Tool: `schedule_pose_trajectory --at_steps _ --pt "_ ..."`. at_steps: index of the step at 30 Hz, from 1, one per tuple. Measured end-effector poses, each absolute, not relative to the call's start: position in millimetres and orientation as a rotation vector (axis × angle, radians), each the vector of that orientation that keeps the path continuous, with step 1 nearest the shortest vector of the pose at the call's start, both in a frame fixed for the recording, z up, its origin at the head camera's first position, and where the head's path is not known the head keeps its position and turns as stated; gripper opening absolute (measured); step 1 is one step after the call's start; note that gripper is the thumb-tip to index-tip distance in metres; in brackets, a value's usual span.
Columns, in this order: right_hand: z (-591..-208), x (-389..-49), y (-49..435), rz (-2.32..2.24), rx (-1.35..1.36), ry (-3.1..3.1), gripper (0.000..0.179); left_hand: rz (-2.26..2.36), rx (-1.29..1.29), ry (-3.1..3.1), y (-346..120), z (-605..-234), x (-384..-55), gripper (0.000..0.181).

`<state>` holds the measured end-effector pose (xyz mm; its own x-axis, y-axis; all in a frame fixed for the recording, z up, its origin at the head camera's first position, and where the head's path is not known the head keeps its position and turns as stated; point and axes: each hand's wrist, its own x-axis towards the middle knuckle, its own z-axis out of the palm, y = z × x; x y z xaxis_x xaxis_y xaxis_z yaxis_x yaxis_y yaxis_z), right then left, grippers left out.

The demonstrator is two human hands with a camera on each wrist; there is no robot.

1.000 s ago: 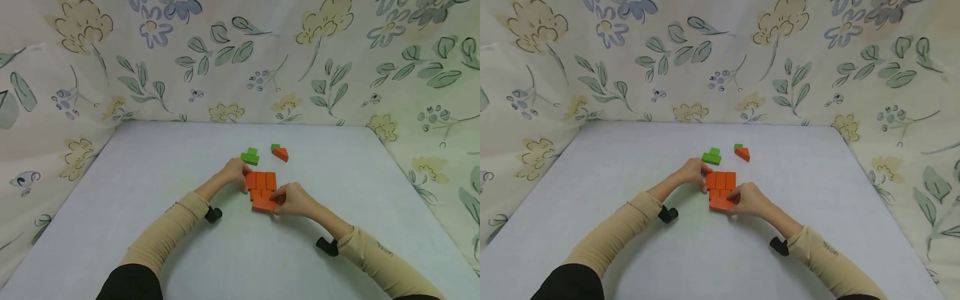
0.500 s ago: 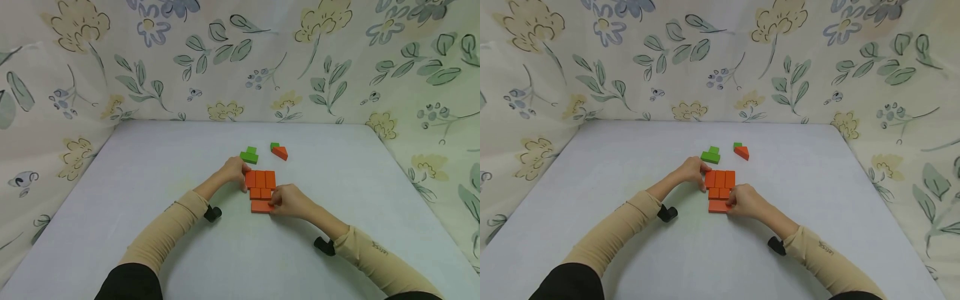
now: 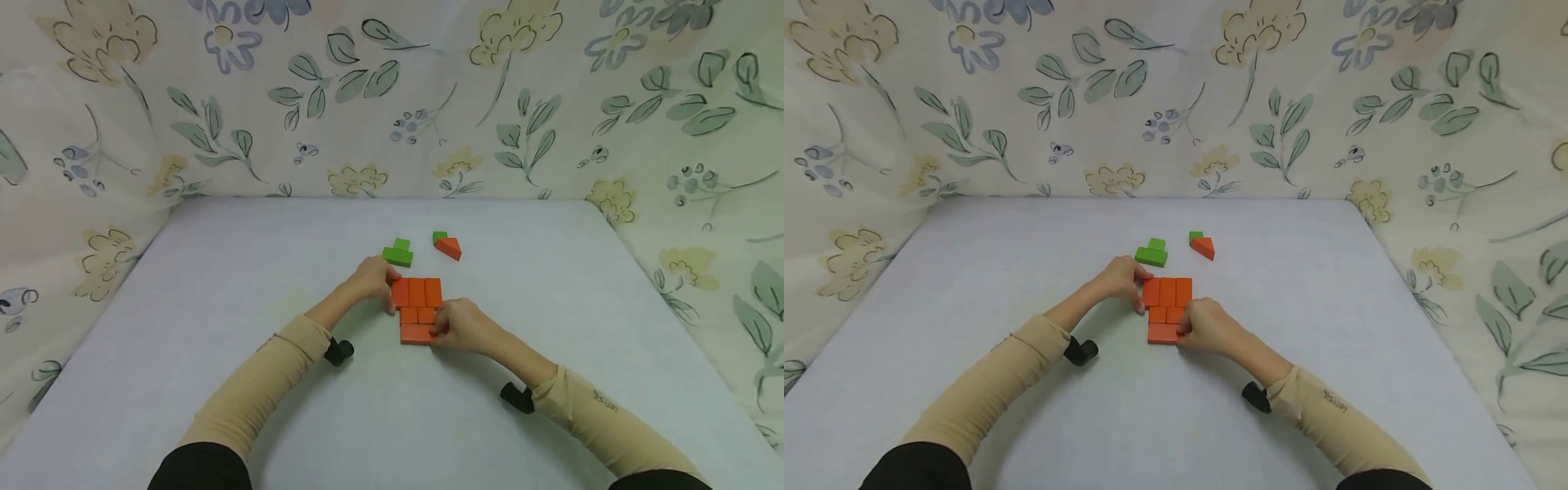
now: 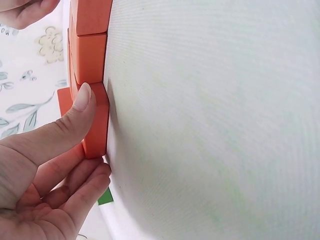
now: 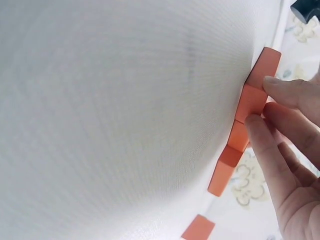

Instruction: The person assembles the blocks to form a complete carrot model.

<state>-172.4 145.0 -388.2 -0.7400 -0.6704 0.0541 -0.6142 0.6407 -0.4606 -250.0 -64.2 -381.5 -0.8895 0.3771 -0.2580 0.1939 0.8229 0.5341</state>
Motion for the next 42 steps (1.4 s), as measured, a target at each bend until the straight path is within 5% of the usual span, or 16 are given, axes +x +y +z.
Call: schedule_pose_trajectory --at_steps 12,28,42 --pt "-370 -183 150 -0.810 -0.903 2.679 0.009 0.721 0.463 2.659 -66 -381 -252 0.073" --pt "-380 -291 176 -0.861 -0.542 3.001 0.031 0.737 0.459 2.649 -69 -385 -253 0.072" --pt "-375 -306 157 -0.560 -0.457 2.984 0.027 0.735 0.457 2.652 -69 -384 -254 0.073"
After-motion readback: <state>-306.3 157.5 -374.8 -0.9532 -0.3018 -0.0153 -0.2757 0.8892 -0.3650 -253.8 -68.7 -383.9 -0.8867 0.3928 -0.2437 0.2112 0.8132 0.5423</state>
